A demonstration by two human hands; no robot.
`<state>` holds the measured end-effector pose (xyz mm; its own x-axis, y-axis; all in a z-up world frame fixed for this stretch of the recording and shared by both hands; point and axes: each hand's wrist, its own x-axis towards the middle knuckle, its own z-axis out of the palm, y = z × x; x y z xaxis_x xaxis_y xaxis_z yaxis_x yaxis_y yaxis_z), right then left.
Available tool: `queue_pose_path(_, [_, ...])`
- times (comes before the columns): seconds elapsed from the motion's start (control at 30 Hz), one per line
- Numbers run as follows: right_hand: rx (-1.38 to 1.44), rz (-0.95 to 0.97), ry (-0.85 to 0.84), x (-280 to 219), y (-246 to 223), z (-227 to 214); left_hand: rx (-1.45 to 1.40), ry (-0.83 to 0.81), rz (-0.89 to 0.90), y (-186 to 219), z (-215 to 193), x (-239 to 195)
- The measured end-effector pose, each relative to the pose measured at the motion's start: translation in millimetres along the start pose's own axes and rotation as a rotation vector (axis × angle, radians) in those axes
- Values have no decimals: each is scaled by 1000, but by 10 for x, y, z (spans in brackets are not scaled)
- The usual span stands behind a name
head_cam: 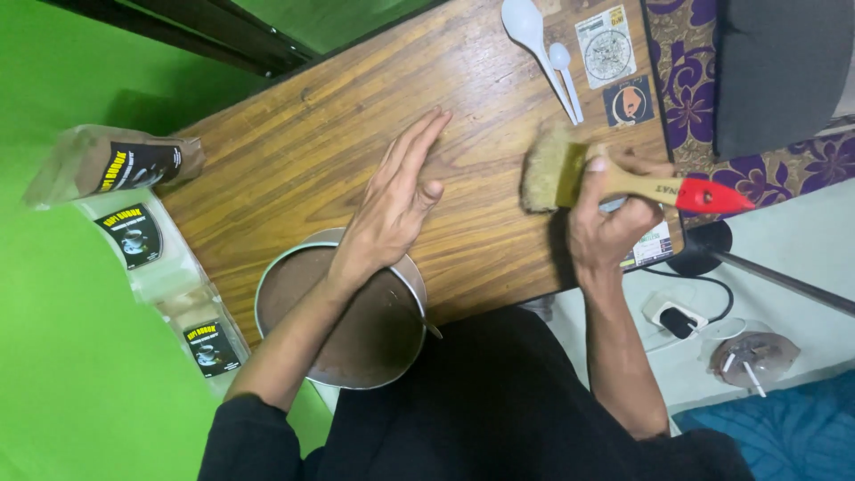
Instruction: Using a paintbrush to stir and level coffee powder in a bowl and a spoon to fill small plastic bags.
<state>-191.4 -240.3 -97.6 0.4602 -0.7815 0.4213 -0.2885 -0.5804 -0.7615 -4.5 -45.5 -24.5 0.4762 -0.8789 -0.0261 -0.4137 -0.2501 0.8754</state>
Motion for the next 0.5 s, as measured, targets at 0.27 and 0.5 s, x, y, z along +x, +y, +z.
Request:
queue_pose_path(0.27, [169, -102, -78, -74, -187, 626, -28, 7, -45, 23, -196, -34])
queue_pose_path(0.5, [201, -106, -129, -239, -255, 1070, -51, 8, -54, -26, -204, 29])
